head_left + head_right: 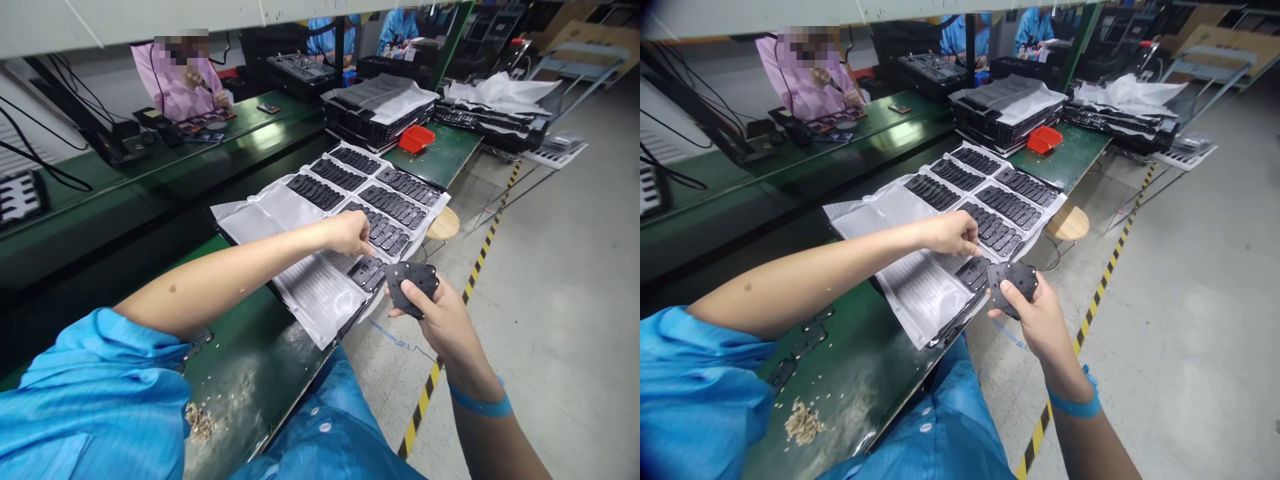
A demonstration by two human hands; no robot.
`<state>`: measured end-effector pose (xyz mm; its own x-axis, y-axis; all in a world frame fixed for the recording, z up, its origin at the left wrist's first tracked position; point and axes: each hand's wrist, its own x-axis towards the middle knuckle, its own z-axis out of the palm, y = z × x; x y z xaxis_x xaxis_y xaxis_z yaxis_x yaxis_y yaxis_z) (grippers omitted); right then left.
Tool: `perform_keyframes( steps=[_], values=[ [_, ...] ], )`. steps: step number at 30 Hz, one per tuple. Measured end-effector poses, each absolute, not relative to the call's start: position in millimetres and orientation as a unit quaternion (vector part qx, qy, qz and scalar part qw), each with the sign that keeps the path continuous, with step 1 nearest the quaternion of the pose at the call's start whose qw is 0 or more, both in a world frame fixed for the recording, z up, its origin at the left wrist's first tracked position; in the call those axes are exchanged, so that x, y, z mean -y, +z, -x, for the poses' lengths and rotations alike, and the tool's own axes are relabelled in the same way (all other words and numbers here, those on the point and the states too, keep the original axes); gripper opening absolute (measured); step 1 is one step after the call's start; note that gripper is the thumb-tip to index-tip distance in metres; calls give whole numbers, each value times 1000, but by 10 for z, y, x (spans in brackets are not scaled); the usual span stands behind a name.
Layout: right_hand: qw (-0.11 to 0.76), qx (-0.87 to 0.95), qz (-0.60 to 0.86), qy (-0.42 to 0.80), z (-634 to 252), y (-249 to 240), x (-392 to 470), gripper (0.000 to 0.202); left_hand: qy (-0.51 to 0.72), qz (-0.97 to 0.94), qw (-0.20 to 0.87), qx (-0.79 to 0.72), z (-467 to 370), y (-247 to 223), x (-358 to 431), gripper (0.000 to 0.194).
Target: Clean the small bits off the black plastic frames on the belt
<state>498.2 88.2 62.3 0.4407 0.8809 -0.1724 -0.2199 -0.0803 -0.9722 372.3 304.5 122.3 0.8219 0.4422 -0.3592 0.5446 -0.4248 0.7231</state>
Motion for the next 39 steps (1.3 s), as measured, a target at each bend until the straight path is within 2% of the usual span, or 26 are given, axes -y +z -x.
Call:
perform_keyframes(
  steps=[4,7,11,15,18,23,26,28,33,35,39],
  values=[
    [650,274,567,426,-4852,673,-1056,46,-33,-762,601,-240,-3578,1266,-2869,17],
    [654,284,555,428,-4805,713,-1159,43,18,-729,636,-253,-3527,1277,-2849,16],
    [660,256,549,446,-4866,725,-1156,34,16,-735,624,-266,-3496,1307,-3097,13],
    [657,205,529,497,-4952,724,-1070,24,-61,-772,573,-269,-3545,1259,-3386,8],
    [656,200,508,521,-4979,755,-1013,24,-102,-798,532,-265,-3641,1175,-3437,13],
    [645,231,492,537,-4992,809,-961,17,-87,-830,483,-266,-3742,1121,-3363,21],
    [640,252,490,535,-4990,797,-963,22,-62,-843,461,-270,-3710,1166,-3327,25],
    [639,264,492,529,-4971,782,-999,29,-28,-840,473,-266,-3653,1213,-3282,25],
    [655,300,491,490,-4835,790,-1266,42,26,-762,615,-202,-3502,1331,-3085,19],
    [663,313,489,472,-4790,809,-1385,45,60,-741,634,-215,-3463,1368,-3057,18],
    [673,307,487,464,-4827,832,-1472,38,81,-723,630,-270,-3380,1387,-3190,21]
  ],
)
